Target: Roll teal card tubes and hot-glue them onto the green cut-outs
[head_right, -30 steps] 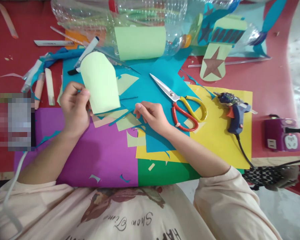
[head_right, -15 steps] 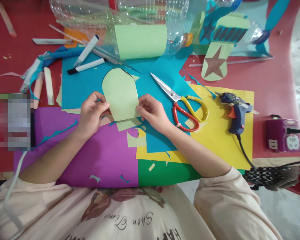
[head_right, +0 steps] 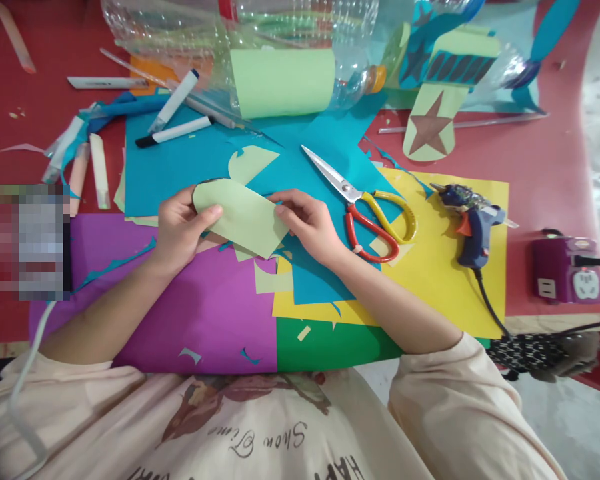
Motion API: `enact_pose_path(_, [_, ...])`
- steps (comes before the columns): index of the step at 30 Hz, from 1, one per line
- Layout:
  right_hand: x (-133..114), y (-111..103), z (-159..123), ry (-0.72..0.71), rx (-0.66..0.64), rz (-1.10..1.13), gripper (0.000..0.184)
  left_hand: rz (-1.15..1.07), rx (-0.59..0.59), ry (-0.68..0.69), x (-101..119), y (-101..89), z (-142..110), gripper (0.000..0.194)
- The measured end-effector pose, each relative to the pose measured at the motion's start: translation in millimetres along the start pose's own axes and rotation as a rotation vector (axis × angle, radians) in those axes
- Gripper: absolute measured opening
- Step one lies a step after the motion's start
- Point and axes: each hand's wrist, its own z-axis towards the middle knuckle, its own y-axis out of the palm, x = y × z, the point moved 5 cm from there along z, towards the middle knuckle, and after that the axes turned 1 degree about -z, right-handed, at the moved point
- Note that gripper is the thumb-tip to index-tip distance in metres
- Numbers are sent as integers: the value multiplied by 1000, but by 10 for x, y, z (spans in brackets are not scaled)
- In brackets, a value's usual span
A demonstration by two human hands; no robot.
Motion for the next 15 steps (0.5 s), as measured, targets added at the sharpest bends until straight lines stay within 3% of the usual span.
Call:
enact_pose_path(5, [30, 6, 0, 20, -13, 85, 25, -66, 109, 3, -81, -48, 37, 35])
enact_pose_path(9, [58, -37, 3, 11, 70, 45, 29, -77, 94, 3, -53, -41, 28, 36])
enact_pose_path(12, [68, -111, 2, -46, 211, 60, 24, -12, -104, -10, 61, 60, -42, 34])
enact_pose_path(15, [94, -164, 0, -79, 296, 107, 14, 80, -499, -128, 135, 261, -195, 23])
